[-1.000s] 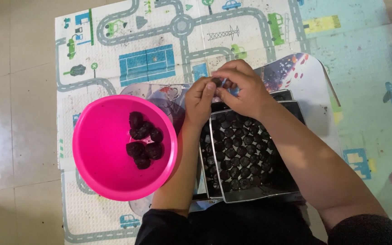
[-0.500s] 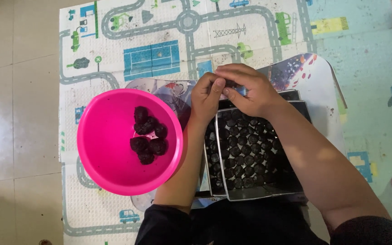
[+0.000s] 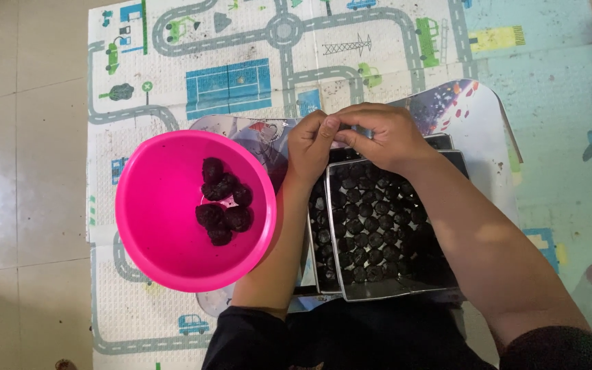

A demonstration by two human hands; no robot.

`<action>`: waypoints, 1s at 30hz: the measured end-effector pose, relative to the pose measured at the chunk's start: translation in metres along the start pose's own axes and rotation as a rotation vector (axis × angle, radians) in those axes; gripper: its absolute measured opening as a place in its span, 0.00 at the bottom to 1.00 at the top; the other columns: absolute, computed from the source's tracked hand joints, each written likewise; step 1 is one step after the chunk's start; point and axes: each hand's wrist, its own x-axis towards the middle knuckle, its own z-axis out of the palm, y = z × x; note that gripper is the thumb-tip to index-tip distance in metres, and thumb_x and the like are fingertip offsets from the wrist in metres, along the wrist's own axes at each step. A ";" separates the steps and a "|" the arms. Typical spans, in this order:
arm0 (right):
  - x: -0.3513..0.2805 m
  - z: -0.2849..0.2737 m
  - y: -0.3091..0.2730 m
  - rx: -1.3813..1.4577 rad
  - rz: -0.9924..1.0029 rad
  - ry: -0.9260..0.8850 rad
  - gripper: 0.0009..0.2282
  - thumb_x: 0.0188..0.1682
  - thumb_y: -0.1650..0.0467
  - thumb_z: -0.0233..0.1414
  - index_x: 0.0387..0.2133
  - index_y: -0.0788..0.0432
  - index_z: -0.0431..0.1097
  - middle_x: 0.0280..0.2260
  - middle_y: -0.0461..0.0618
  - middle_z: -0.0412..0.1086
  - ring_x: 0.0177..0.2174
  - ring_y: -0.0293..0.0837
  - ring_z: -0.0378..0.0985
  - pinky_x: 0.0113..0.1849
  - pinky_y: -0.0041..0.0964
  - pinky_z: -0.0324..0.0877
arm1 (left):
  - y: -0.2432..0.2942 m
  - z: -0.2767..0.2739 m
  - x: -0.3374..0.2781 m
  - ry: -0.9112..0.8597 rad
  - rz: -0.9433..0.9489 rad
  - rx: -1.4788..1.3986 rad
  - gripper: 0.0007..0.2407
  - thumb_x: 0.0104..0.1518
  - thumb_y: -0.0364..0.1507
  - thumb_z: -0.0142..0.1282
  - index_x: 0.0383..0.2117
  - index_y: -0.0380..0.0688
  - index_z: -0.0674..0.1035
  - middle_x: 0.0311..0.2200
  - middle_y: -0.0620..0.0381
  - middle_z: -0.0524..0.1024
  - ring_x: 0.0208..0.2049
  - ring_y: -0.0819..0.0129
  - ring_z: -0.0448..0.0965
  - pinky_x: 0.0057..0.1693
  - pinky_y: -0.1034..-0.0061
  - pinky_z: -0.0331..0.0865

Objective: Rolling dark dough into small balls and arranging them in a metal tray.

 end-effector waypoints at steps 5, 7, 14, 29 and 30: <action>0.008 0.006 -0.008 -0.030 -0.066 0.001 0.13 0.51 0.75 0.62 0.47 0.71 0.75 0.45 0.64 0.76 0.45 0.62 0.79 0.48 0.56 0.72 | -0.005 0.000 -0.002 0.011 -0.018 -0.018 0.17 0.70 0.33 0.48 0.20 0.44 0.77 0.16 0.58 0.72 0.25 0.77 0.68 0.36 0.77 0.65; 0.008 0.007 -0.007 -0.051 -0.107 -0.029 0.14 0.54 0.76 0.57 0.52 0.72 0.70 0.50 0.68 0.73 0.50 0.67 0.76 0.50 0.60 0.69 | 0.012 0.005 -0.001 0.016 -0.023 -0.051 0.18 0.71 0.34 0.46 0.20 0.43 0.78 0.16 0.59 0.71 0.27 0.77 0.66 0.35 0.75 0.65; 0.001 0.007 0.007 -0.124 -0.073 0.064 0.11 0.51 0.74 0.64 0.46 0.67 0.77 0.43 0.58 0.77 0.44 0.57 0.80 0.48 0.49 0.72 | 0.003 0.004 -0.002 -0.015 -0.026 0.008 0.22 0.72 0.36 0.41 0.19 0.42 0.77 0.16 0.56 0.73 0.23 0.71 0.69 0.36 0.73 0.66; 0.004 0.006 -0.007 -0.303 -0.206 0.249 0.05 0.58 0.71 0.55 0.40 0.61 0.74 0.27 0.48 0.70 0.25 0.45 0.76 0.27 0.37 0.74 | -0.034 -0.007 -0.002 0.000 0.117 -0.029 0.30 0.69 0.52 0.25 0.33 0.40 0.77 0.23 0.58 0.73 0.27 0.72 0.73 0.38 0.80 0.67; 0.003 0.008 -0.005 -0.323 -0.206 0.244 0.06 0.59 0.70 0.51 0.41 0.60 0.73 0.27 0.47 0.67 0.26 0.47 0.76 0.27 0.37 0.74 | -0.043 -0.011 -0.004 0.025 0.080 -0.115 0.32 0.65 0.57 0.29 0.36 0.38 0.77 0.27 0.57 0.74 0.30 0.74 0.74 0.40 0.81 0.69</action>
